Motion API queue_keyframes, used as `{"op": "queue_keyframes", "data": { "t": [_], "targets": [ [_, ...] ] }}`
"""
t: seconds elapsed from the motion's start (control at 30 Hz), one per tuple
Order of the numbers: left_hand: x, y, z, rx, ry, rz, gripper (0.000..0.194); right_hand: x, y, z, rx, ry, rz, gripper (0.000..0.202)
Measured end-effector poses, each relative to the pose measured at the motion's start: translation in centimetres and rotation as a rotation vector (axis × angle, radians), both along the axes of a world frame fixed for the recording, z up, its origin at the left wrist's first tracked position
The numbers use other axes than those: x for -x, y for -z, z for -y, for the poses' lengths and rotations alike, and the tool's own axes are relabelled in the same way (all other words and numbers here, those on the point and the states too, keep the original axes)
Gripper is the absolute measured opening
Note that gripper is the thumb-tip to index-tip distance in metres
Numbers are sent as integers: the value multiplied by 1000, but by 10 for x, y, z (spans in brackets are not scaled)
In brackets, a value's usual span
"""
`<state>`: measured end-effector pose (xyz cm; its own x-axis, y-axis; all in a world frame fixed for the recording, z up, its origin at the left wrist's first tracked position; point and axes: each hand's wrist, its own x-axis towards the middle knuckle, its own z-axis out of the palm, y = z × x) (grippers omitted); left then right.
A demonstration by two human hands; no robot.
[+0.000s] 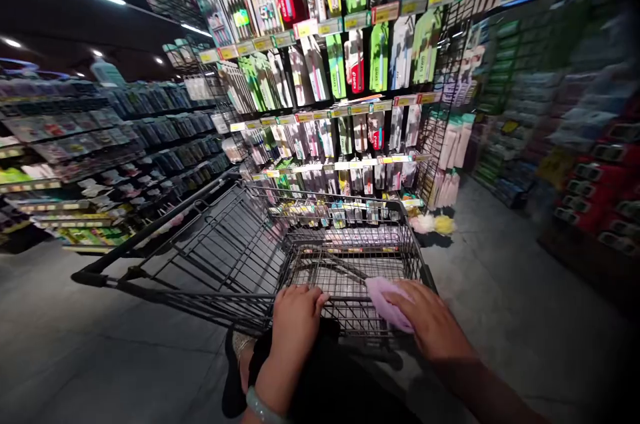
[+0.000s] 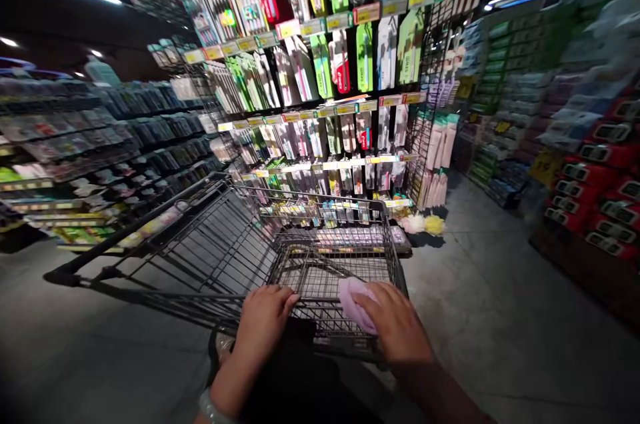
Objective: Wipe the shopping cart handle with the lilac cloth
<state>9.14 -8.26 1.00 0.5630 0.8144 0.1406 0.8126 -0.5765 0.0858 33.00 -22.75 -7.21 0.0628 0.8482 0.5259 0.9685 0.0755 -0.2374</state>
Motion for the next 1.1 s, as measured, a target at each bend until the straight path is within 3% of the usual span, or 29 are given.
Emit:
{"op": "queue_keyframes", "data": {
  "t": [0.1, 0.17, 0.27, 0.33, 0.43, 0.53, 0.6, 0.73, 0.93, 1.1],
  "targets": [
    [-18, 1, 8, -54, 40, 22, 27, 20, 2, -11, -18, -134, -11, 69],
    [-31, 3, 14, -21, 134, 38, 34, 28, -11, -23, 57, -175, -73, 72],
    [-41, 8, 17, 124, 201, 52, 40, 16, -38, -30, 220, -138, -156, 72],
    [-42, 9, 16, 159, 211, 80, 38, 3, -45, -22, 268, -57, -142, 68],
    [-40, 11, 16, 129, 214, 91, 31, -2, -33, -2, 162, 26, -37, 60],
    [-41, 12, 18, 87, 170, 41, 25, -1, -18, 10, 51, -61, 59, 55],
    [-43, 12, 18, 95, 170, 50, 24, -6, -20, 9, 84, -91, 49, 57],
    [-46, 10, 20, 122, 199, 108, 25, -12, -36, -3, 225, 48, -31, 57],
    [-46, 6, 24, 69, 174, 45, 24, 14, -24, -4, 16, -114, 85, 66],
    [-45, 7, 26, 92, 194, 124, 23, -18, -36, 2, 128, 154, 34, 60]
  ]
}}
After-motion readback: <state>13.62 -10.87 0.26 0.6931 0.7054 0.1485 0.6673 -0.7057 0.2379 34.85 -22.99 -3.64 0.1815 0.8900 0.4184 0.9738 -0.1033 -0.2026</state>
